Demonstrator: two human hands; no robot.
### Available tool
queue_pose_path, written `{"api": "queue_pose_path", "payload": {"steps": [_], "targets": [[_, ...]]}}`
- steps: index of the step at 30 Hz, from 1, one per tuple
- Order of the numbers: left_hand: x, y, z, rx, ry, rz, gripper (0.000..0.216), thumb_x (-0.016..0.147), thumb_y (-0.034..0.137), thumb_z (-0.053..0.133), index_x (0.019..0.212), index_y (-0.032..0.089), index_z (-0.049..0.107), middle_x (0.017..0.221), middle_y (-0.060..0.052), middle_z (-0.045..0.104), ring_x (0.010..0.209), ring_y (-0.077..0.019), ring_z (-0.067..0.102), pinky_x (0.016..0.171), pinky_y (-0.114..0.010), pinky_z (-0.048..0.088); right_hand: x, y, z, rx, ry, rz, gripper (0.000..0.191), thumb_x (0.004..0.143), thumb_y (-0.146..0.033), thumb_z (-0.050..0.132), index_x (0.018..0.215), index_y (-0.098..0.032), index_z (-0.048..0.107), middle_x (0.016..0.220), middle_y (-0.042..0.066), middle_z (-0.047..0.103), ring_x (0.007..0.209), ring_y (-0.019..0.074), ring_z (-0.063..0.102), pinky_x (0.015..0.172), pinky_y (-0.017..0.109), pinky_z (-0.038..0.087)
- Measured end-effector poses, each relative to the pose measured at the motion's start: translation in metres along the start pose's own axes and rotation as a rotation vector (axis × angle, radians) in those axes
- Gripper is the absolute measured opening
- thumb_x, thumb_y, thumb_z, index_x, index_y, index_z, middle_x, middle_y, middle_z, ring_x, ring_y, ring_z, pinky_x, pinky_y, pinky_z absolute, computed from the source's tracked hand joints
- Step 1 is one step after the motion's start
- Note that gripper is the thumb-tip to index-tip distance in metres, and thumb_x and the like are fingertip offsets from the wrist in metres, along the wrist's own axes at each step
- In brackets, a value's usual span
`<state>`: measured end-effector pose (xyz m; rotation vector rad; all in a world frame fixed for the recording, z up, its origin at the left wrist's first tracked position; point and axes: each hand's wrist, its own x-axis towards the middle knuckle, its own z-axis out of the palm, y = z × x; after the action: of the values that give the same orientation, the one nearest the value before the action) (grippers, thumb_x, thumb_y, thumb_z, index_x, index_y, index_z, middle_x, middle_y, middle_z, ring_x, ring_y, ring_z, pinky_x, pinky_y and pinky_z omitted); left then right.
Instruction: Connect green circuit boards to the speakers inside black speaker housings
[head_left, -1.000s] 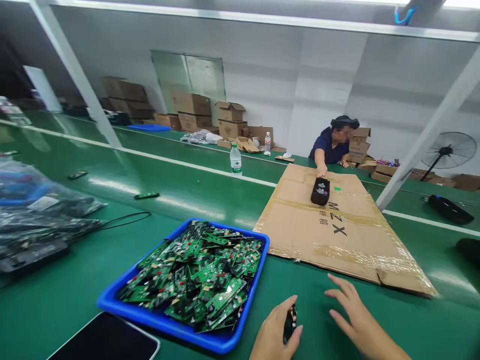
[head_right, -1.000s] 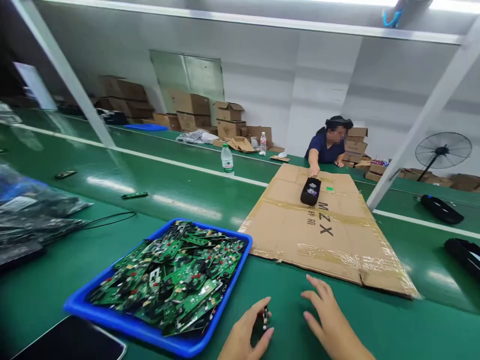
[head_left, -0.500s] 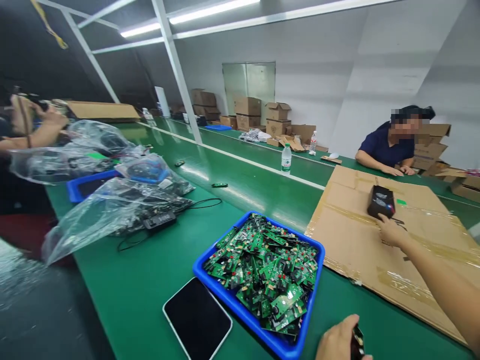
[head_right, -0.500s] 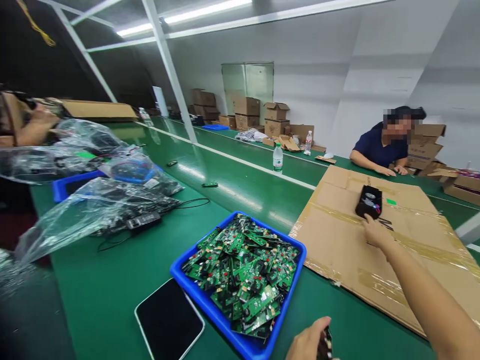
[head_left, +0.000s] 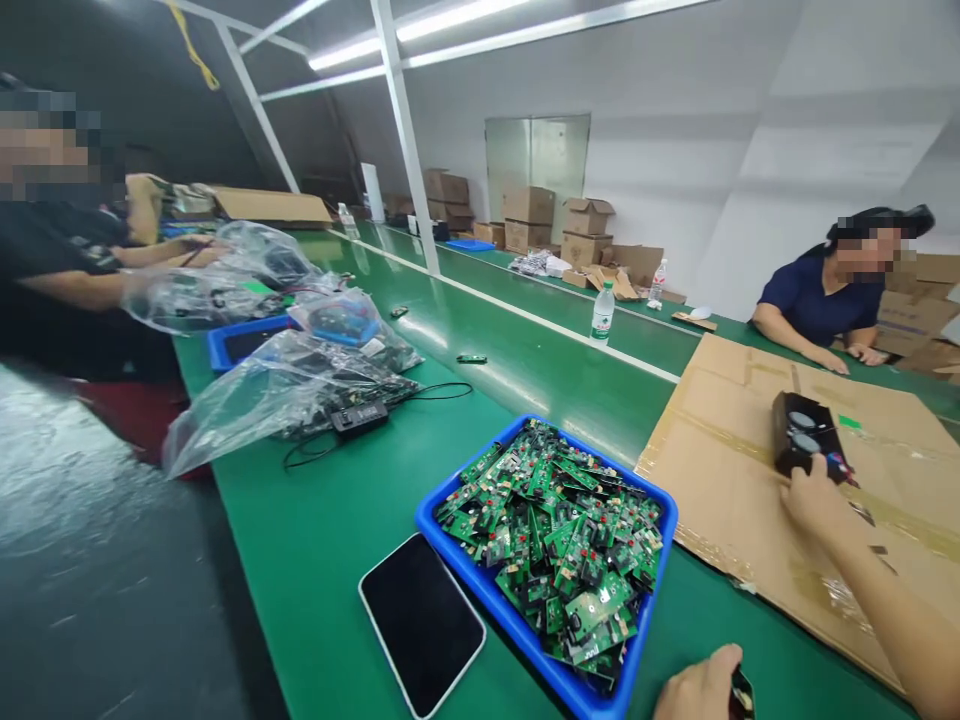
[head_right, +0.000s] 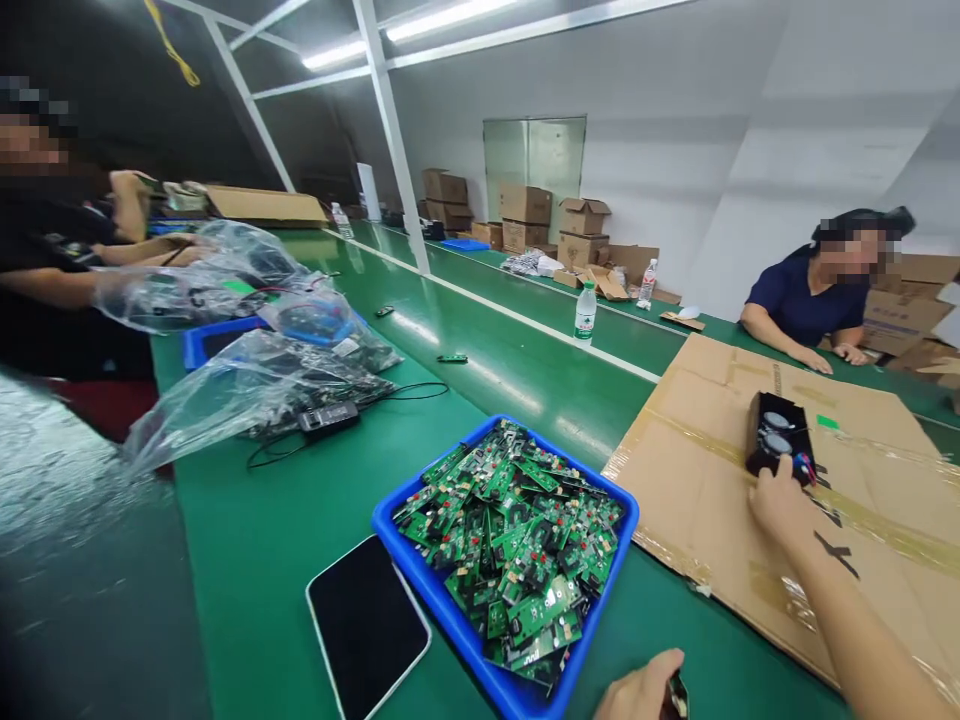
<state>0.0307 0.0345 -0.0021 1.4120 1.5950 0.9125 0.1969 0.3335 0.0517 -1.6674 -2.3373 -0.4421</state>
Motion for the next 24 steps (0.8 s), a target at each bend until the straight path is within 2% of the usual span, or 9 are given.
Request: {"api": "queue_pose_path", "payload": {"steps": [3,6,10,13,17,20,22,24], "targets": [[-0.008,0.009,-0.014,-0.017,-0.024,0.037,0.071,0.061,0.029,0.066,0.129,0.015,0.05,0.112,-0.018,0.064,0.102,-0.0374,0.059,0.091,-0.05,0.045,-0.078,-0.002,-0.01,-0.005,0.085,-0.005,0.025,0.085,-0.03,0.044,0.089,-0.009,0.058,0.127,0.026,0.036,0.091,0.0323,0.059,0.071,0.044,0.048],[-0.016,0.017,-0.027,-0.037,-0.041,0.109,0.066,0.068,0.026,0.06,0.131,0.012,0.046,0.11,-0.017,0.064,0.102,-0.032,0.059,0.093,-0.046,0.044,-0.151,0.009,-0.034,0.096,0.201,-0.095,0.03,0.088,-0.035,0.036,0.08,-0.015,0.056,0.113,0.02,0.047,0.096,0.0303,0.056,0.081,0.043,0.047],[-0.021,0.025,-0.034,-0.085,-0.003,0.117,0.054,0.078,0.029,0.053,0.129,0.014,0.044,0.093,-0.01,0.066,0.086,-0.0235,0.061,0.083,-0.04,0.048,-0.231,0.014,-0.081,0.218,0.153,-0.101,0.031,0.09,-0.038,0.036,0.083,-0.02,0.06,0.111,0.014,0.052,0.099,0.0282,0.055,0.084,0.042,0.047],[-0.02,0.028,-0.034,-0.163,0.023,0.129,0.047,0.081,0.028,0.05,0.126,0.015,0.043,0.086,-0.006,0.064,0.074,-0.0175,0.059,0.073,-0.032,0.05,-0.28,-0.007,-0.11,0.311,0.107,-0.009,0.033,0.092,-0.039,0.037,0.08,-0.022,0.062,0.108,0.01,0.053,0.094,0.0249,0.058,0.079,0.038,0.049],[-0.019,0.031,-0.034,-0.266,0.054,0.145,0.045,0.081,0.032,0.052,0.121,0.014,0.043,0.081,-0.003,0.062,0.068,-0.0155,0.058,0.066,-0.029,0.048,-0.327,-0.058,-0.127,0.396,0.142,0.094,0.034,0.092,-0.04,0.04,0.077,-0.023,0.065,0.094,0.009,0.059,0.085,0.0236,0.062,0.075,0.035,0.052],[-0.02,0.034,-0.038,-0.329,0.087,0.119,0.046,0.08,0.036,0.054,0.119,0.014,0.043,0.078,-0.002,0.061,0.067,-0.0161,0.058,0.066,-0.03,0.048,-0.347,-0.098,-0.136,0.466,0.077,0.077,0.026,0.093,-0.031,0.041,0.094,-0.023,0.066,0.103,0.009,0.061,0.091,0.0216,0.062,0.079,0.031,0.053],[-0.021,0.035,-0.041,-0.36,0.102,0.095,0.049,0.08,0.039,0.055,0.119,0.014,0.042,0.079,-0.003,0.062,0.068,-0.0166,0.059,0.067,-0.031,0.048,-0.354,-0.115,-0.145,0.57,-0.022,-0.017,0.028,0.093,-0.028,0.039,0.105,-0.022,0.063,0.12,0.011,0.056,0.098,0.0197,0.061,0.084,0.028,0.051],[-0.023,0.036,-0.043,-0.393,0.122,0.069,0.051,0.079,0.041,0.056,0.12,0.014,0.041,0.08,-0.003,0.062,0.071,-0.017,0.06,0.069,-0.031,0.048,-0.357,-0.121,-0.158,0.729,-0.199,-0.22,0.028,0.094,-0.03,0.038,0.105,-0.022,0.063,0.123,0.01,0.056,0.097,0.0171,0.061,0.085,0.025,0.05]]}}
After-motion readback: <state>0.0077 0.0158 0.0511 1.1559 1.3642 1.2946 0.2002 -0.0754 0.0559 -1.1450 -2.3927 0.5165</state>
